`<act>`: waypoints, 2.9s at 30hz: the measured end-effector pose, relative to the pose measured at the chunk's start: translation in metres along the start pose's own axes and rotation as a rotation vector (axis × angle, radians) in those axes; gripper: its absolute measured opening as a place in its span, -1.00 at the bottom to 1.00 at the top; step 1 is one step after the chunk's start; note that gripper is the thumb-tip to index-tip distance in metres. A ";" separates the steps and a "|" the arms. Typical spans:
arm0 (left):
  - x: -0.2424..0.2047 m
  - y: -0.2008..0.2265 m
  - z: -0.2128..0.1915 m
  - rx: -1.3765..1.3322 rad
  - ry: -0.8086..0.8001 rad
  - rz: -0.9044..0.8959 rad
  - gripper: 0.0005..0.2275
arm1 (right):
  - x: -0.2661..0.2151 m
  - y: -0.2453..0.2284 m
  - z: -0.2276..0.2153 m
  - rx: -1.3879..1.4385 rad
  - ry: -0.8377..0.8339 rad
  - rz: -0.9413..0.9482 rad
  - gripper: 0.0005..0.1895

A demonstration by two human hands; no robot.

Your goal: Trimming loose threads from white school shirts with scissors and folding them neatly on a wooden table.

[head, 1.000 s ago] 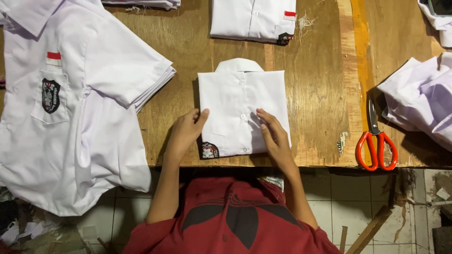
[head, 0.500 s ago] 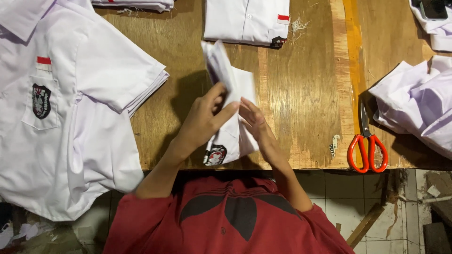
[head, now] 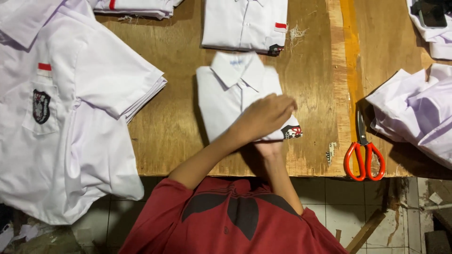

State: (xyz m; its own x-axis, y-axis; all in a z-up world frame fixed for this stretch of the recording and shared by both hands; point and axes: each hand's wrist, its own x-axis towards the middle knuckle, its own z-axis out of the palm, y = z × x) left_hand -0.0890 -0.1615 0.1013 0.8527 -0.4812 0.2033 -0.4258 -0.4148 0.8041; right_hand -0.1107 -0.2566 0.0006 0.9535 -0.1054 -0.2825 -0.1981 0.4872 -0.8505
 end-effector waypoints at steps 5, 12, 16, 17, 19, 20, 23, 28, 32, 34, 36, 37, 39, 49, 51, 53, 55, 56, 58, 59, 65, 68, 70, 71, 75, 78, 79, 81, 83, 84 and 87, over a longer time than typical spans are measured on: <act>-0.054 -0.025 -0.012 -0.138 0.108 0.157 -0.84 | -0.013 -0.014 -0.070 -0.215 0.045 -0.009 -0.46; -0.137 -0.060 -0.062 -0.066 0.218 -0.639 -0.66 | -0.027 -0.052 -0.134 -0.586 0.072 0.046 -0.54; -0.149 -0.044 -0.073 -0.214 0.025 -0.808 -0.57 | -0.036 -0.083 -0.107 -0.847 0.023 0.120 -0.56; -0.153 -0.045 -0.071 -0.216 0.023 -0.815 -0.57 | -0.037 -0.078 -0.109 -0.847 0.022 0.128 -0.56; -0.153 -0.048 -0.070 -0.182 -0.033 -0.860 -0.53 | -0.033 -0.069 -0.113 -0.874 -0.060 0.017 -0.60; -0.152 -0.050 -0.069 -0.182 -0.034 -0.860 -0.53 | -0.036 -0.070 -0.108 -0.874 -0.060 0.018 -0.60; -0.149 -0.054 -0.068 -0.152 -0.026 -0.844 -0.61 | -0.040 -0.070 -0.104 -0.863 -0.065 -0.031 -0.64; -0.148 -0.048 -0.073 -0.110 0.145 -0.793 -0.68 | -0.040 -0.059 -0.125 -1.073 -0.165 -0.109 -0.66; -0.151 -0.054 -0.076 -0.107 0.044 -0.822 -0.65 | -0.046 -0.060 -0.112 -1.026 -0.055 -0.085 -0.70; -0.149 -0.047 -0.078 -0.109 -0.038 -0.823 -0.60 | -0.052 -0.061 -0.105 -0.823 0.021 0.035 -0.68; -0.150 -0.049 -0.078 -0.119 -0.040 -0.831 -0.57 | -0.057 -0.064 -0.106 -0.767 0.030 0.063 -0.65; -0.150 -0.050 -0.079 -0.127 -0.040 -0.840 -0.53 | -0.059 -0.066 -0.107 -0.710 0.037 0.089 -0.61; -0.148 -0.049 -0.081 -0.128 -0.065 -0.842 -0.53 | -0.064 -0.069 -0.114 -0.772 -0.021 0.119 -0.57; -0.156 -0.058 -0.085 -0.259 -0.144 -0.801 -0.51 | -0.065 -0.058 -0.131 -0.675 -0.098 0.218 -0.63; -0.157 -0.059 -0.083 -0.242 -0.146 -0.809 -0.53 | -0.065 -0.057 -0.132 -0.702 -0.108 0.225 -0.59; -0.157 -0.057 -0.083 -0.226 -0.143 -0.816 -0.54 | -0.071 -0.063 -0.122 -0.732 -0.121 0.231 -0.54; -0.154 -0.052 -0.083 -0.174 -0.131 -0.847 -0.55 | -0.083 -0.079 -0.099 -0.846 -0.133 0.256 -0.33; -0.155 -0.054 -0.082 -0.174 -0.128 -0.849 -0.55 | -0.079 -0.072 -0.104 -0.847 -0.136 0.257 -0.33; -0.158 -0.058 -0.079 -0.176 -0.109 -0.836 -0.57 | -0.072 -0.059 -0.115 -0.816 -0.066 0.243 -0.36; -0.161 -0.060 -0.077 -0.177 -0.110 -0.838 -0.57 | -0.070 -0.052 -0.123 -0.816 -0.065 0.245 -0.36; -0.166 -0.069 -0.072 -0.129 -0.105 -0.862 -0.61 | -0.069 -0.051 -0.118 -0.809 0.001 0.212 -0.45; -0.158 -0.051 -0.083 -0.092 -0.143 -0.856 -0.59 | -0.069 -0.060 -0.110 -0.843 -0.020 0.223 -0.46; -0.152 -0.043 -0.092 0.014 -0.069 -0.792 -0.63 | -0.067 -0.071 -0.107 -0.927 -0.064 0.183 -0.44; -0.146 -0.043 -0.093 0.016 -0.066 -0.789 -0.63 | -0.063 -0.077 -0.101 -0.927 -0.065 0.179 -0.44; -0.117 -0.047 -0.081 0.309 0.082 -0.274 -0.62 | -0.055 -0.105 -0.046 -1.133 -0.113 -0.225 -0.57; -0.084 -0.073 -0.041 0.498 0.130 0.002 -0.52 | -0.022 -0.083 -0.025 -1.333 -0.265 -0.507 -0.55; -0.072 -0.086 -0.025 0.561 0.140 0.055 -0.44 | -0.006 -0.068 -0.024 -1.439 -0.371 -0.695 -0.49; -0.058 -0.110 -0.012 0.666 0.153 0.073 -0.43 | 0.019 -0.036 -0.023 -1.561 -0.376 -0.630 -0.40; -0.052 -0.128 -0.002 0.769 0.165 0.093 -0.41 | 0.029 -0.019 -0.020 -1.682 -0.378 -0.561 -0.28; -0.052 -0.134 0.001 0.764 0.164 0.090 -0.40 | 0.026 -0.018 -0.018 -1.697 -0.392 -0.546 -0.28; -0.049 -0.137 0.001 0.721 0.146 0.067 -0.39 | 0.027 -0.018 -0.015 -1.712 -0.389 -0.533 -0.27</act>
State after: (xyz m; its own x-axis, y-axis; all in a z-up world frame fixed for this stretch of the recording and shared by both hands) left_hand -0.0726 -0.0812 -0.0195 0.8283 -0.4365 0.3512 -0.5284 -0.8170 0.2307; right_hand -0.0849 -0.2809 0.0018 0.9284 0.3702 0.0325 0.3584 -0.8688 -0.3415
